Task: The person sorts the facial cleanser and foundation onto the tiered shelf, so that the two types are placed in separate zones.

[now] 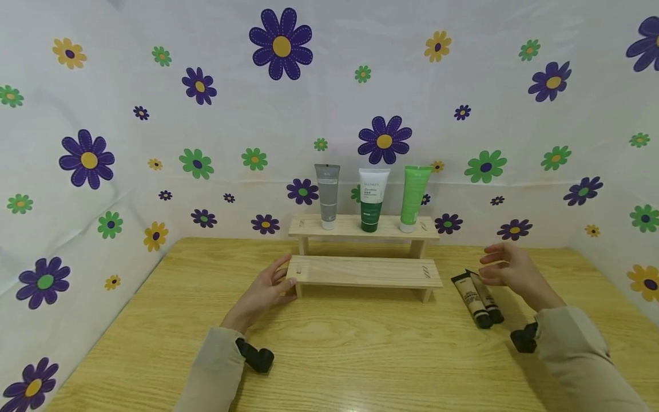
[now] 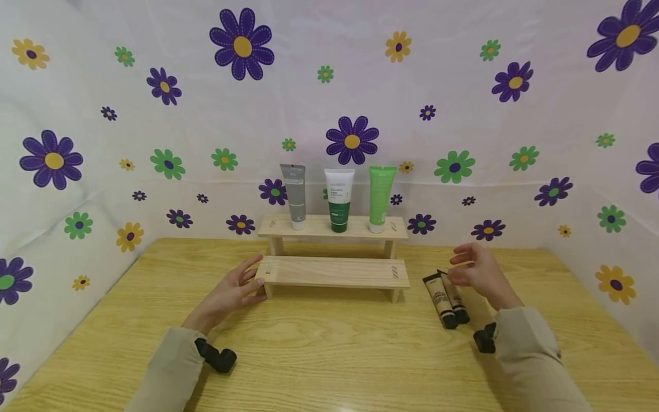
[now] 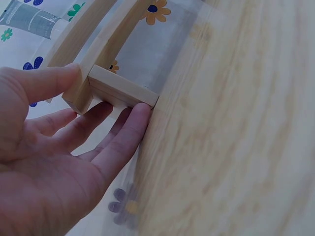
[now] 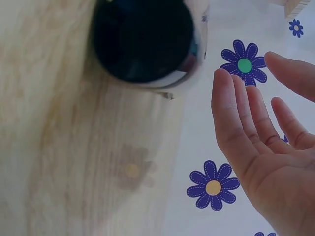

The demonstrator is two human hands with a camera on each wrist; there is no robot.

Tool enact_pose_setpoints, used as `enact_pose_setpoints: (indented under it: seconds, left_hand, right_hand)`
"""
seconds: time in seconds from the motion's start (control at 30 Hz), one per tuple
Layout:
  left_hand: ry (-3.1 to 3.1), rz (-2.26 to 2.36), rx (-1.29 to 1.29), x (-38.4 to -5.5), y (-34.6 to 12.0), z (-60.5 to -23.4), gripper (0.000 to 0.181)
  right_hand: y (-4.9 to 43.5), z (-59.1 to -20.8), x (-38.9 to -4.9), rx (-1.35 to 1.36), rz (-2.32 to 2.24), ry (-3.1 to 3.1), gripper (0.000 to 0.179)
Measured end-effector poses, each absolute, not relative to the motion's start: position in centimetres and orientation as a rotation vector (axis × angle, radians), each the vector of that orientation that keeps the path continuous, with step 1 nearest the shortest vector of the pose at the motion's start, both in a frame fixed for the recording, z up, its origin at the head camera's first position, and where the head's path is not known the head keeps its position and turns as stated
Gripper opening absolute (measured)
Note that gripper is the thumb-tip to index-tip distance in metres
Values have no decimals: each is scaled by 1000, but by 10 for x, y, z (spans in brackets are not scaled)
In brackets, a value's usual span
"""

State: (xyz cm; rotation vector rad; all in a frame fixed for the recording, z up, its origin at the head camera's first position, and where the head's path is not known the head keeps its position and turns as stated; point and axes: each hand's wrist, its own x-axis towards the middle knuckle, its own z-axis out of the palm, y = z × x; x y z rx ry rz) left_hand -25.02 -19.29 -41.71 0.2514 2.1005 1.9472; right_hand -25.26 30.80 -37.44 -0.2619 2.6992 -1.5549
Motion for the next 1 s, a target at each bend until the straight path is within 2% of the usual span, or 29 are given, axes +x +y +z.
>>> enact_pose_setpoints:
  seconds: [0.67, 1.0]
  left_hand:
    - [2094, 1948, 268, -251, -192, -416, 67]
    - [2098, 1944, 260, -250, -193, -417, 67]
  right_hand:
    - [317, -380, -249, -164, -1438, 2694, 52]
    - [320, -381, -248, -112, -1291, 2644, 48]
